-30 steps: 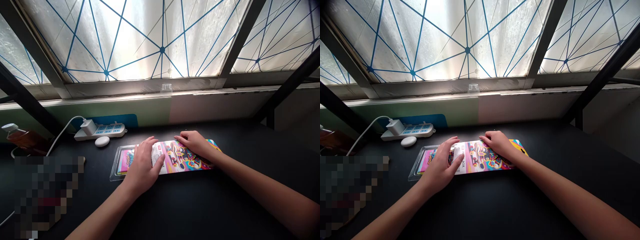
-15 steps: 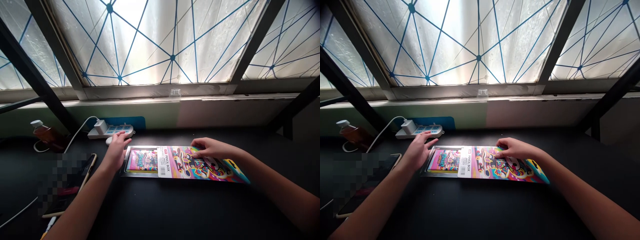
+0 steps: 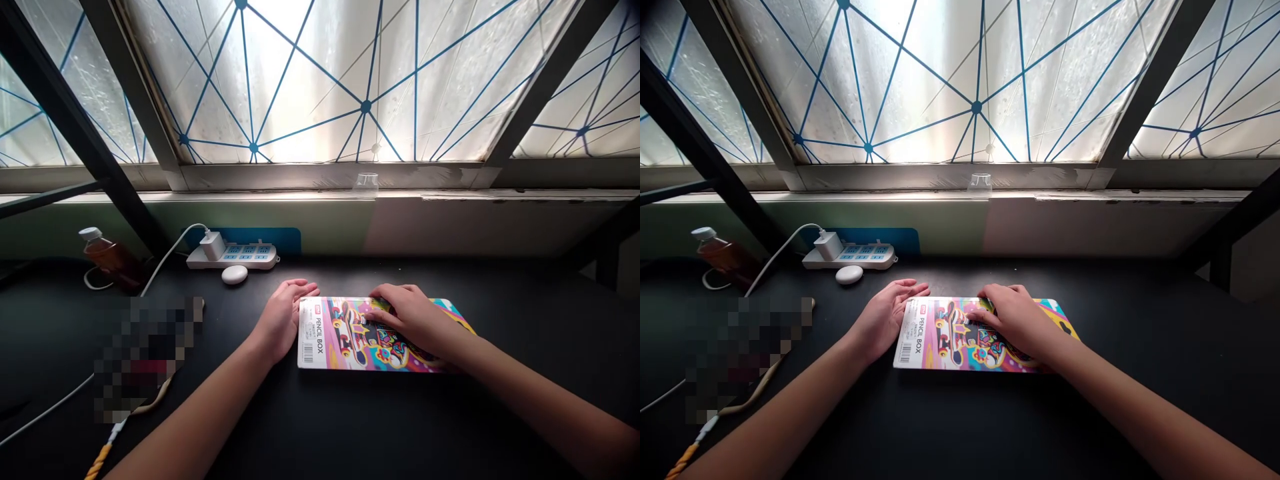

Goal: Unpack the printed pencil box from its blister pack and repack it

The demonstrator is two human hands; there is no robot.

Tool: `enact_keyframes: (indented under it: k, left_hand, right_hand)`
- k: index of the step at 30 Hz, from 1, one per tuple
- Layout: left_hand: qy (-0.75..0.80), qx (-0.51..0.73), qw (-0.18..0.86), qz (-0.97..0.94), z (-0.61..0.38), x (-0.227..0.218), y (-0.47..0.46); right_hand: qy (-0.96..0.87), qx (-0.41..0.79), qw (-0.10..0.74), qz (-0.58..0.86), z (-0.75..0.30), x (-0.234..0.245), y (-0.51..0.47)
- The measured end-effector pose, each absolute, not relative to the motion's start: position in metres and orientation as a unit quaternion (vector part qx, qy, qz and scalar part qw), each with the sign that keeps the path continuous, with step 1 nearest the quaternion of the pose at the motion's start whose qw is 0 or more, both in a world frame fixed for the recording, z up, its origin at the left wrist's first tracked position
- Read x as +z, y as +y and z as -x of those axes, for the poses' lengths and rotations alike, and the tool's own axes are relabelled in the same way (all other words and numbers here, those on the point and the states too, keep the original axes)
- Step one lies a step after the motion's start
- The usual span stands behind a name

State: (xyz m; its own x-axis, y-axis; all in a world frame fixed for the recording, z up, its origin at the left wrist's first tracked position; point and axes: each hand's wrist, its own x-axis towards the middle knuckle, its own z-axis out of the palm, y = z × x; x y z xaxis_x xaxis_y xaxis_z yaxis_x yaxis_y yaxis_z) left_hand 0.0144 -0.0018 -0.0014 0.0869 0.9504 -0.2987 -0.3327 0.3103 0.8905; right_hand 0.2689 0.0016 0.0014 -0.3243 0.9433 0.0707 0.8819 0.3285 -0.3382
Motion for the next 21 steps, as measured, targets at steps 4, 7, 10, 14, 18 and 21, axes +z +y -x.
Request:
enact_keyframes:
  k: [4,7,10,14,18,21]
  left_hand:
    - [0.462,0.431,0.637,-0.442,-0.009,-0.014,0.003]
    - [0.445,0.420,0.645,-0.458,-0.004,-0.019,0.007]
    - [0.433,0.424,0.656,-0.451,-0.002,-0.019,0.009]
    - [0.449,0.425,0.648,-0.445,0.000,-0.017,0.011]
    - [0.485,0.430,0.625,-0.436,0.006,-0.014,0.016]
    - [0.505,0.446,0.604,-0.426,0.012,-0.014,0.021]
  right_hand:
    - [-0.817,0.077,0.140,0.554,-0.273,-0.003,0.001]
    - [-0.820,0.039,0.150,0.552,-0.287,-0.003,0.009]
    - [-0.804,0.047,0.142,0.576,-0.303,0.001,0.019]
    - [-0.756,0.127,0.128,0.629,-0.325,0.005,0.035]
    - [-0.733,0.211,0.142,0.631,-0.344,0.001,0.049]
    - [-0.718,0.341,0.124,0.594,-0.352,0.003,0.051]
